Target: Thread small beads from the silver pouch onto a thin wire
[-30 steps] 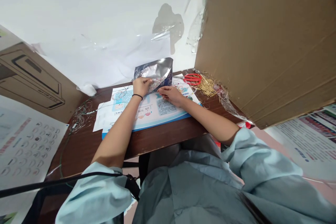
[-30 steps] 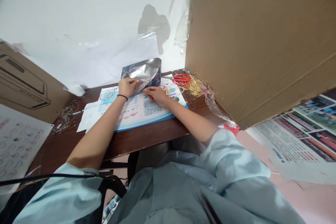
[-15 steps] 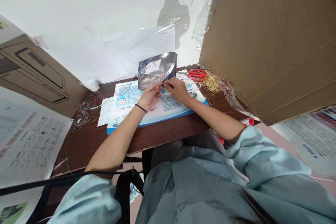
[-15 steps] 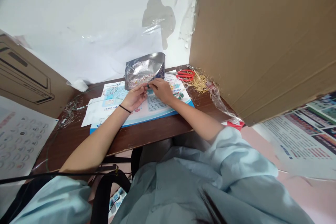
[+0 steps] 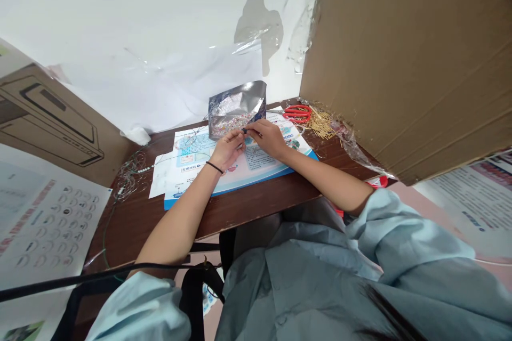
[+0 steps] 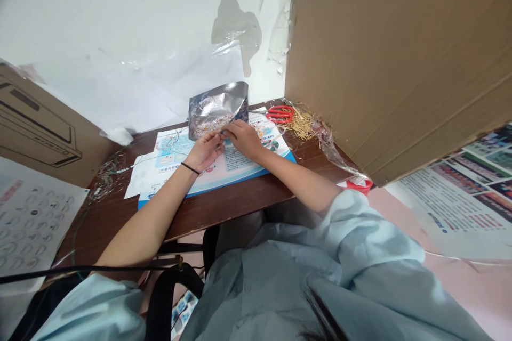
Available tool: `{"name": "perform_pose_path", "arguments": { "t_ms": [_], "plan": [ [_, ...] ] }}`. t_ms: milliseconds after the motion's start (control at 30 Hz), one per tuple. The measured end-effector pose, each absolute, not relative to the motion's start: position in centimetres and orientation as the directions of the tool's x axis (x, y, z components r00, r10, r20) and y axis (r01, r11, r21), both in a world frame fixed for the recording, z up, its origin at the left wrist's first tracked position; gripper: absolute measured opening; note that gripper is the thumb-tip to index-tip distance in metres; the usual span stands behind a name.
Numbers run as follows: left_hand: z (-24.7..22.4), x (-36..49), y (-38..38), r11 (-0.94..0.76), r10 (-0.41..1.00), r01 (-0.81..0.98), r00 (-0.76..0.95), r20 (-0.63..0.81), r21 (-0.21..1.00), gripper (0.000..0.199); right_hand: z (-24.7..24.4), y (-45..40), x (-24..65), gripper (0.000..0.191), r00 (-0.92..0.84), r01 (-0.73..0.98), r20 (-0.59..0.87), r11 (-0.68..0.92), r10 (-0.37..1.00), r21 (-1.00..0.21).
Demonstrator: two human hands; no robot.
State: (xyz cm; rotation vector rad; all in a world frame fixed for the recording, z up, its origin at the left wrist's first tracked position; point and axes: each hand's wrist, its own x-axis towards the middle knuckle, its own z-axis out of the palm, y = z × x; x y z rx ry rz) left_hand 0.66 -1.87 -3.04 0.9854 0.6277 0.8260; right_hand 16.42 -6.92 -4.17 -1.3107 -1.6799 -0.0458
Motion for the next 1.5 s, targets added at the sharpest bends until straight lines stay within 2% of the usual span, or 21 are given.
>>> {"name": "perform_pose_path", "arguments": {
  "t_ms": [633, 867, 1300, 1500],
  "plan": [
    [-2.78, 0.66, -2.04, 0.368, 0.826, -0.313, 0.542, -0.154, 0.875, 0.008, -3.94, -7.19, 15.98, 0.014, 0.047, 0.734, 0.672, 0.431, 0.739, -0.524],
    [-3.11, 0.64, -1.91, 0.321, 0.83, -0.308, 0.546, -0.109, 0.896, 0.019, -3.99, -7.22, 15.97, 0.015, 0.057, 0.724, 0.664, 0.427, 0.746, -0.541],
    [-3.48, 0.71, -1.84, 0.278, 0.842, -0.319, 0.534, -0.071, 0.906, 0.025, -4.05, -7.19, 15.91, 0.012, 0.038, 0.743, 0.66, 0.421, 0.75, -0.521],
    [-3.35, 0.78, -2.02, 0.261, 0.843, -0.306, 0.535, -0.061, 0.916, 0.021, -4.0, -7.32, 15.85, 0.013, 0.035, 0.741, 0.662, 0.425, 0.749, -0.519]
  ]
}}
